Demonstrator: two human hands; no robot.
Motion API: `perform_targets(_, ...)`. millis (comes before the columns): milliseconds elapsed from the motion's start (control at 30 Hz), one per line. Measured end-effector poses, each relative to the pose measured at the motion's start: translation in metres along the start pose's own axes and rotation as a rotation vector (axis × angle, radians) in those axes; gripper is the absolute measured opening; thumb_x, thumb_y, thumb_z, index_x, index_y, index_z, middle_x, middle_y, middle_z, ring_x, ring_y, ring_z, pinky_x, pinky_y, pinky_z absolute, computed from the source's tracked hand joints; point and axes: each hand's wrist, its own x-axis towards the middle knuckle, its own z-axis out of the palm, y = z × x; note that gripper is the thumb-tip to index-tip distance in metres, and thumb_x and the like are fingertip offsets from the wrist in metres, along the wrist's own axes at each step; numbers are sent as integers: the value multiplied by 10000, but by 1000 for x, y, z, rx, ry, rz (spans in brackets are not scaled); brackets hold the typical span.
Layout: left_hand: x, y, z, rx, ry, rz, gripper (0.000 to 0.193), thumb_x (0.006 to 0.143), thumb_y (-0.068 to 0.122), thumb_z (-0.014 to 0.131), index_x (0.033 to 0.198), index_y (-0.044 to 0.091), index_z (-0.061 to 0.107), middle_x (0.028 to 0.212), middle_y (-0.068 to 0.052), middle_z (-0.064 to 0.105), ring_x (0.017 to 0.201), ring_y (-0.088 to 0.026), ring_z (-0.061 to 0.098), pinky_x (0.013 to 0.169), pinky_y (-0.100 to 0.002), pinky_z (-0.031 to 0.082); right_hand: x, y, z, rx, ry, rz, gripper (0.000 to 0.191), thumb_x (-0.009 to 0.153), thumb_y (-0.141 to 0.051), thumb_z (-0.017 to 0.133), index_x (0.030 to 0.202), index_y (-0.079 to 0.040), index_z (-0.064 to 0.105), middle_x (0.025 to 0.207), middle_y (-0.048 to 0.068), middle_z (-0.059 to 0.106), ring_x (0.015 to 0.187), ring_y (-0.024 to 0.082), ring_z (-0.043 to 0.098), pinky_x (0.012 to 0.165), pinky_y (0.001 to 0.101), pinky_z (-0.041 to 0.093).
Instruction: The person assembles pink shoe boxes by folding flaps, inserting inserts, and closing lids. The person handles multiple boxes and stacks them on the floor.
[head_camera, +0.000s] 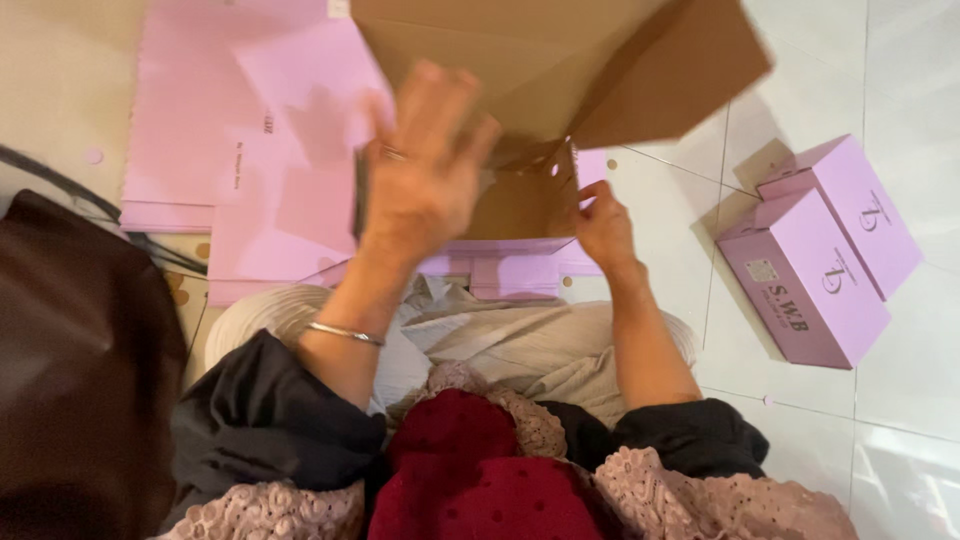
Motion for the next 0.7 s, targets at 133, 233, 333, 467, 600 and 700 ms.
perform_targets(133,-25,36,21,-419,-416,51,697,792,314,806,1430,135,593,1542,-160,459,1470,-411,390,1200,-631,204,-10,-8,18,197,-106,-10,319,892,-176,743,1151,-40,616,758,83,707,709,233,723,649,371,574)
perform_targets(233,-41,41,32,-407,-817,-25,978,609,394,864,1491,167,509,1480,-172,448,1403,-437,368,1103,-669,191,-9,-21,16,303,51,-3,573,856,-208,846,1276,-21,504,969,120,682,906,227,682,776,345,565)
perform_targets(333,-48,39,35,-198,-1184,-65,853,721,280,829,1497,260,476,1488,-102,471,1380,-375,408,1146,-664,221,-4,-32,1,495,286,-30,726,871,-140,851,1396,3,370,1264,137,584,1161,231,578,942,349,490)
perform_targets(467,-38,32,35,-358,-717,-15,638,776,267,818,1369,171,604,1369,-154,586,1215,-411,557,1020,-580,392,2,-39,-8,938,379,-394,650,1044,-57,710,1531,12,286,1458,123,500,1355,209,538,1194,361,458)
perform_targets(600,-6,-7,20,-362,11,-112,275,946,63,794,1200,134,718,1089,-70,674,1076,-299,639,958,-475,490,8,-41,-8,995,395,-482,635,1056,-32,701,1544,11,296,1491,82,433,1396,175,482,1210,358,441)
perform_targets(700,23,-61,-6,-124,417,-317,692,999,277,838,1405,-6,353,1393,-198,433,1331,-386,384,1175,-504,257,13,-42,-17,925,457,-491,562,1063,-32,706,1496,5,349,1422,89,521,1317,169,535,1151,332,465)
